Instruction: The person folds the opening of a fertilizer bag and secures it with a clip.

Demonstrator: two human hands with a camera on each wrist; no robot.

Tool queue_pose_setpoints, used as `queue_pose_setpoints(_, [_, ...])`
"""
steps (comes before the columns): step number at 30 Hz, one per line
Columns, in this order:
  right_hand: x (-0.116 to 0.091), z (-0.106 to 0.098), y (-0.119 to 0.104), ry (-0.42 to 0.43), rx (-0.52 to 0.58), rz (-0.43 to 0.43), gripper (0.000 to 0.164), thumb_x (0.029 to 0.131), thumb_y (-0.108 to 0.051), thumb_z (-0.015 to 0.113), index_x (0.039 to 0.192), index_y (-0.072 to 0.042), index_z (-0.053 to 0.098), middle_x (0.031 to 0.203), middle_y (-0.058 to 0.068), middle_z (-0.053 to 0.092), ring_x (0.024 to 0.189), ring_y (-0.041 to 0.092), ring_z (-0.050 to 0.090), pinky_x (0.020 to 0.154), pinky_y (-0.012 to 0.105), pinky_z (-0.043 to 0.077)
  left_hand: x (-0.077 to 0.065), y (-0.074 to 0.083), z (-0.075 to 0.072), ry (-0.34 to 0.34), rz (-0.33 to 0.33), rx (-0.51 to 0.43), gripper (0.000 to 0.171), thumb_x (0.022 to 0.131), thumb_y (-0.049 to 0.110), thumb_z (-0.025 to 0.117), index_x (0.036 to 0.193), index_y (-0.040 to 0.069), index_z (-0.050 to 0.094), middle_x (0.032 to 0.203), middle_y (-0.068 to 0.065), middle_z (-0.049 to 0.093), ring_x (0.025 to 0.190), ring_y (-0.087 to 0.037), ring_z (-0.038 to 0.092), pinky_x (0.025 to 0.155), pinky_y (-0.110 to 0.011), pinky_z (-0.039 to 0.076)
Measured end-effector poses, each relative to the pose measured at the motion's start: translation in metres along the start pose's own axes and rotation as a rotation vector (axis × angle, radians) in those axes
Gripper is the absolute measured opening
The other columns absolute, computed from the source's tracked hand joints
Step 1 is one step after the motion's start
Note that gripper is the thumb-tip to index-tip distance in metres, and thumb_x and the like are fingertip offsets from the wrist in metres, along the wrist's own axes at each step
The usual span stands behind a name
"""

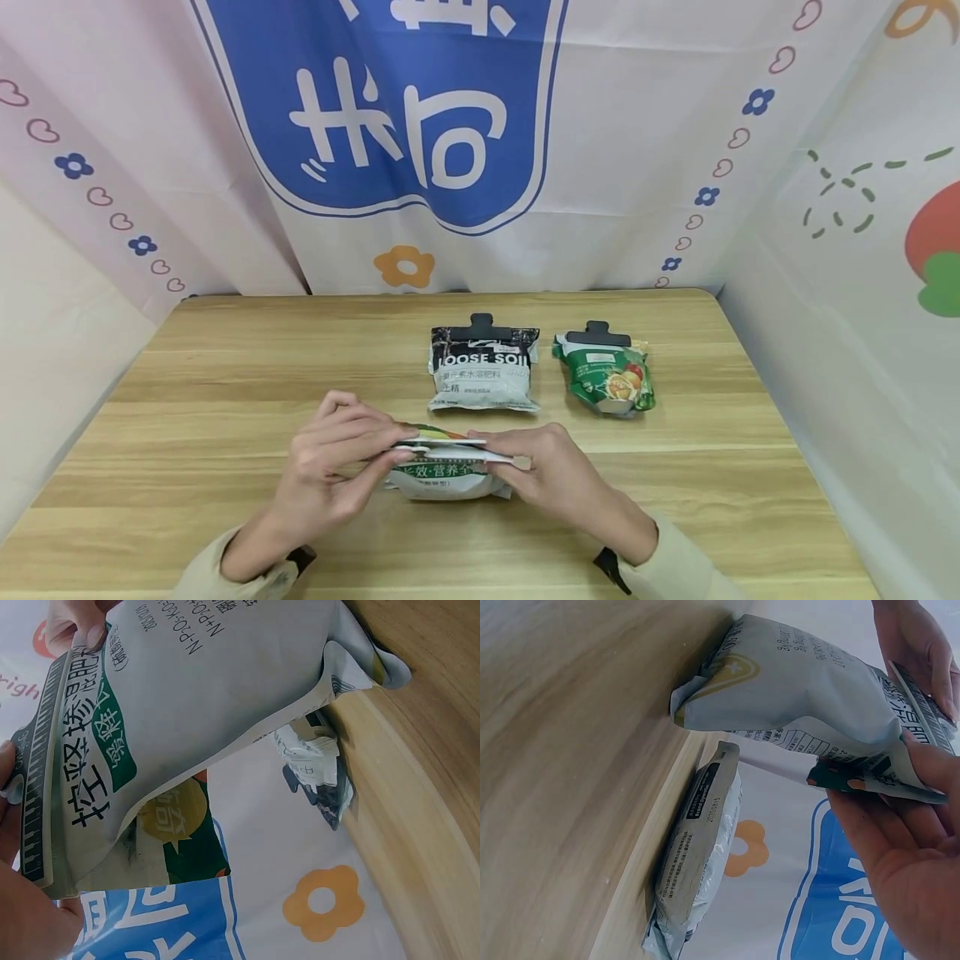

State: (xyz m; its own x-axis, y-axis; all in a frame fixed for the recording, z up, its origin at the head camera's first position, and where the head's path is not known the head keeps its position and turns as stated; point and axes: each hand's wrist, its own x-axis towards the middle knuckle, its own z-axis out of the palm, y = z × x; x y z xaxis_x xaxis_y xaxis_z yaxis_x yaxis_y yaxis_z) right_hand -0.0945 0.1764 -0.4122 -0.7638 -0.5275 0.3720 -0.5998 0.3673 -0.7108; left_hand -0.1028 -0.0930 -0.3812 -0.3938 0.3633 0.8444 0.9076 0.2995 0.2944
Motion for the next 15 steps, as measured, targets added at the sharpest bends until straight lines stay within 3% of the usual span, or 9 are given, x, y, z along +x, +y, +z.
queue_pose_setpoints(1, [0.0000, 0.0003, -0.0006, 0.006, 0.000, 0.006, 0.028, 0.089, -0.018, 0.073, 0.117, -0.018, 0.073, 0.118, -0.001, 0.073, 0.103, 0.013, 0.072, 0.083, 0.023, 0.059, 0.0003, -0.0004, 0.0004, 0.002, 0.003, 0.000, 0.014, 0.087, 0.020, 0.075, 0.094, 0.008, 0.079, 0.079, -0.001, 0.076, 0.074, -0.012, 0.066, 0.083, -0.033, 0.038])
queue_pose_setpoints(4, [-0.0001, 0.0009, -0.0019, 0.011, 0.008, 0.037, 0.030, 0.088, -0.018, 0.074, 0.118, -0.016, 0.072, 0.116, 0.001, 0.074, 0.101, 0.011, 0.072, 0.076, 0.020, 0.059, 0.0002, -0.0011, 0.0013, 0.005, 0.013, -0.002, 0.015, 0.087, 0.020, 0.075, 0.095, 0.008, 0.079, 0.079, -0.001, 0.076, 0.074, -0.012, 0.067, 0.083, -0.034, 0.038])
queue_pose_setpoints(9, [0.0003, 0.0005, -0.0026, 0.007, -0.008, 0.060, 0.050, 0.085, -0.016, 0.076, 0.131, -0.005, 0.061, 0.114, 0.004, 0.074, 0.099, 0.016, 0.073, 0.065, 0.019, 0.057, -0.0023, -0.0021, 0.0041, -0.001, 0.026, -0.003, 0.015, 0.087, 0.020, 0.075, 0.095, 0.008, 0.079, 0.080, -0.002, 0.076, 0.074, -0.013, 0.067, 0.082, -0.034, 0.039])
queue_pose_setpoints(11, [0.0005, 0.0003, -0.0026, 0.006, -0.010, 0.048, 0.054, 0.084, -0.015, 0.077, 0.133, -0.004, 0.059, 0.115, 0.004, 0.074, 0.101, 0.019, 0.073, 0.068, 0.020, 0.058, -0.0032, -0.0024, 0.0061, -0.003, 0.028, -0.008, 0.016, 0.087, 0.020, 0.075, 0.096, 0.008, 0.079, 0.080, -0.002, 0.076, 0.074, -0.012, 0.068, 0.082, -0.034, 0.040])
queue_pose_setpoints(15, [0.0008, -0.0001, -0.0019, -0.002, -0.017, 0.039, 0.044, 0.085, -0.015, 0.077, 0.126, -0.007, 0.065, 0.117, 0.005, 0.073, 0.101, 0.018, 0.073, 0.075, 0.023, 0.060, -0.0054, -0.0038, 0.0096, -0.005, 0.024, -0.009, 0.016, 0.086, 0.020, 0.075, 0.096, 0.007, 0.078, 0.081, -0.002, 0.077, 0.074, -0.012, 0.068, 0.082, -0.034, 0.040])
